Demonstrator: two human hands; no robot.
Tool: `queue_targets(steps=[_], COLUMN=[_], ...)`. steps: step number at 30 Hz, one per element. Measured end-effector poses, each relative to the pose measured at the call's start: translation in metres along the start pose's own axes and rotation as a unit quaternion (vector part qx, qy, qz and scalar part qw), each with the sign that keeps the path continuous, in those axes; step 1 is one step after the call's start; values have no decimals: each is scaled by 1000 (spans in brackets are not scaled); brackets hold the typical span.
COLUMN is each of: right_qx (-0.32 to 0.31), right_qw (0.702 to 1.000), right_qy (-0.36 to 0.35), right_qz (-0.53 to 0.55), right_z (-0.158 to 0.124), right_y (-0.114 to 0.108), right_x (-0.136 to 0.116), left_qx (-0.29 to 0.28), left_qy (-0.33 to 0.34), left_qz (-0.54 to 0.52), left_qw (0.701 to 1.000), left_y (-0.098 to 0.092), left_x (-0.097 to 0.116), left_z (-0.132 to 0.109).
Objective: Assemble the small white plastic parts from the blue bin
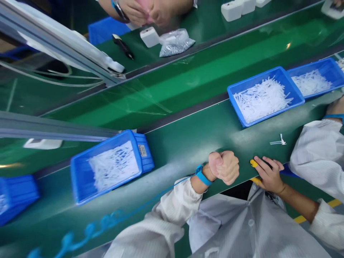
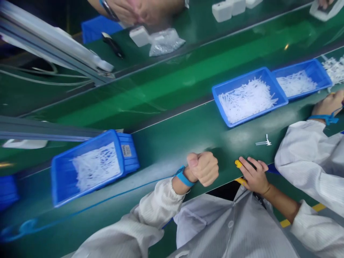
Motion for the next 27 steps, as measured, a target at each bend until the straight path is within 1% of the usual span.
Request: queue_targets(steps=[1,3,5,6,7,8,11,12,14,16,18,21,24,26,27], right_qx=[-4,-9,-10,-10,-10,-11,-6,-4,1,3,0,-9,-8,-9,-8], right_qw=[1000,1000,1000,1000,1000,1000,1000,1000,1000,1000,999,998,998,999,1000], right_qy=[0,0,1,3,5,6,6,6,10,17,25,34,35,24,13], right_qz=[-1,-3,-2,-1,1,3,5,4,4,10,24,53,57,38,25], right_z=[0,0,-1,-1,-2,-3,-4,-3,-3,-5,-9,-14,-13,-9,-6], right_y=[0,0,0,-1,-1,-1,-1,0,0,1,2,10,16,12,9], right_x=[0,0,0,0,1,1,3,3,3,3,5,12,15,11,7], left_qx=[8,19,35,55,88,132,275,307,343,356,356,327,291,283,283], left_qy=[-7,2,33,51,65,77,118,135,167,201,244,303,343,376,390], left_qz=[-4,-16,-34,-42,-48,-52,-70,-79,-96,-105,-105,-99,-69,-18,18], left_qw=[1000,1000,998,996,993,987,952,939,919,907,896,890,891,882,876], left_y=[0,3,13,18,25,31,51,59,74,89,102,127,165,194,205], left_x=[-2,-4,-4,-4,-3,-2,6,9,17,23,29,41,51,54,53], left_z=[-1,-1,2,4,7,11,24,27,34,38,40,39,32,19,9])
Point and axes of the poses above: each hand's wrist, its own z-axis towards the middle knuckle, its own y-axis out of the palm, x = y × z, the point moved 2 cm from there along z, towards the middle knuckle, and after that the axes turned 7 degrees about y, right-handed, at the moved point
